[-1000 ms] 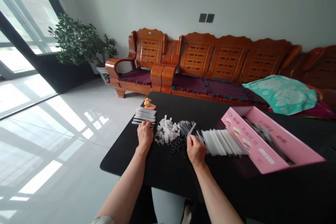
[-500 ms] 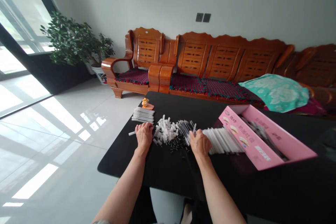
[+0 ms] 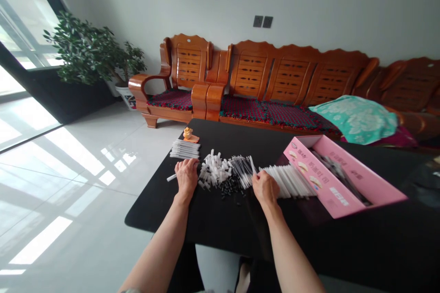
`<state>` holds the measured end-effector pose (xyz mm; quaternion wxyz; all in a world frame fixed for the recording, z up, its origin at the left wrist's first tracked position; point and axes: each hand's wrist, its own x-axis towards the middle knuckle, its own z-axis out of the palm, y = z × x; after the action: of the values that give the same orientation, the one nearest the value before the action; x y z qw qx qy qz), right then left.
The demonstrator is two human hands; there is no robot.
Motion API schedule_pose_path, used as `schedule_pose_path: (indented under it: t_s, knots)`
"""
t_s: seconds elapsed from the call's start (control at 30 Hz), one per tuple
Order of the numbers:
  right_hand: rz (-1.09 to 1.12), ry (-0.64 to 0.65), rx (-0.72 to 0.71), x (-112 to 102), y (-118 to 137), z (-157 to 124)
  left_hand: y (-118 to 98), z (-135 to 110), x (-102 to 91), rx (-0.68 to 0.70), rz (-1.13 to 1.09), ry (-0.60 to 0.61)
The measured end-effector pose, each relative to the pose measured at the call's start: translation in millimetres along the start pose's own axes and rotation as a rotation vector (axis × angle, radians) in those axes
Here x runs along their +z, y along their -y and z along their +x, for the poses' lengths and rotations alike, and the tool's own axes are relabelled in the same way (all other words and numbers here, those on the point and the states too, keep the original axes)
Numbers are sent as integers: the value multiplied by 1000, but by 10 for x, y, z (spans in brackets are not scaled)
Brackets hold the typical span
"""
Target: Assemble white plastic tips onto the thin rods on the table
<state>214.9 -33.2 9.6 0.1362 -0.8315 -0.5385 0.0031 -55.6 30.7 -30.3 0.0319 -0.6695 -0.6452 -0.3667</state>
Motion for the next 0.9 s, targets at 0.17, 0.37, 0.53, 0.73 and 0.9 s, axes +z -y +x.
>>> schedule_pose_path:
  t_s: [0.17,0.37,0.53,0.73,0.9]
  knots:
    - [-110,-17,-33,-137,-317,-82,-90,5,-51,62,-96,-64]
    - [438,-66,-173,-104,-140,-109,-458,-86,-124,313,-276,-94]
    - [998,260,-417,5,306,-114,-709,-196,-147,553,-360,-17]
    - [1105,363,-466,30,424,-60,-716,-205,-105,562,-391,-49]
    - [1387,330,-200,165,351,-83,-600,-151,-90,184,-485,-273]
